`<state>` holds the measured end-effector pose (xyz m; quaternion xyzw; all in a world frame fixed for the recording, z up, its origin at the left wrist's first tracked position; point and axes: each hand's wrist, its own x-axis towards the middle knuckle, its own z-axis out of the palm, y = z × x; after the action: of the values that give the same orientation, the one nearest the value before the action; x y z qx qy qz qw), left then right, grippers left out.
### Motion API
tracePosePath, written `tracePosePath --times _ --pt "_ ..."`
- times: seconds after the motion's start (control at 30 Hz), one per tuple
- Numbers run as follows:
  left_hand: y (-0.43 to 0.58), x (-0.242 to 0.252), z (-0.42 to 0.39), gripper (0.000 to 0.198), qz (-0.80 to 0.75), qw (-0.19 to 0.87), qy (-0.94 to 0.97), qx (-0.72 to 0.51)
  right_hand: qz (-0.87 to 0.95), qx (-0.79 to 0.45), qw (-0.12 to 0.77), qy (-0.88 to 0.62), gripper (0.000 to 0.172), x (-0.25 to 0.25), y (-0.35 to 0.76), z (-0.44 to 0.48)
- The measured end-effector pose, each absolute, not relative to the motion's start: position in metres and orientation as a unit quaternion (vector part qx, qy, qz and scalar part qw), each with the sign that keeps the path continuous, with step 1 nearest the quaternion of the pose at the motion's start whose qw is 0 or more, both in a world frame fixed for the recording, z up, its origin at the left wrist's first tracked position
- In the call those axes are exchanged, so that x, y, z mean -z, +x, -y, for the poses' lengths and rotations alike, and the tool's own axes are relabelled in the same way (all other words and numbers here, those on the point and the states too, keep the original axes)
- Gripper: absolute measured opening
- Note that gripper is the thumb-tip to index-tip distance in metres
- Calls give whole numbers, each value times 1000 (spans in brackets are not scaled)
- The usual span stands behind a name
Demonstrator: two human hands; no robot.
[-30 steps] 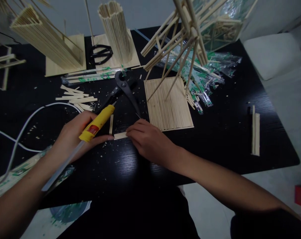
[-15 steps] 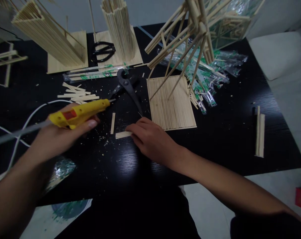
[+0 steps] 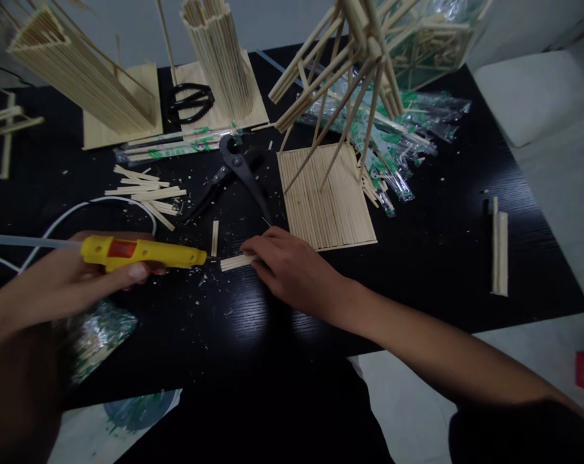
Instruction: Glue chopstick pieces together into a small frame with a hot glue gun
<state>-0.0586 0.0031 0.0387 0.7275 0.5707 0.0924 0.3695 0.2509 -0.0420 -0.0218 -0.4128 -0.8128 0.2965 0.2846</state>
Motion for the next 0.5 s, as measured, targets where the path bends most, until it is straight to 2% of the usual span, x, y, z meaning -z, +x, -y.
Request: tracePosePath --times 0.1,0.33,0.5 --pt "-60 -36 -3 38 -557 375 740 -33 812 -298 284 -414 23 21 251 42" --pt "-57 -40 -3 46 -490 275 827 -27 810 -304 279 -417 22 21 251 41" --pt "-55 -41 -2 42 -464 272 843 -15 811 -302 281 -416 21 22 251 41"
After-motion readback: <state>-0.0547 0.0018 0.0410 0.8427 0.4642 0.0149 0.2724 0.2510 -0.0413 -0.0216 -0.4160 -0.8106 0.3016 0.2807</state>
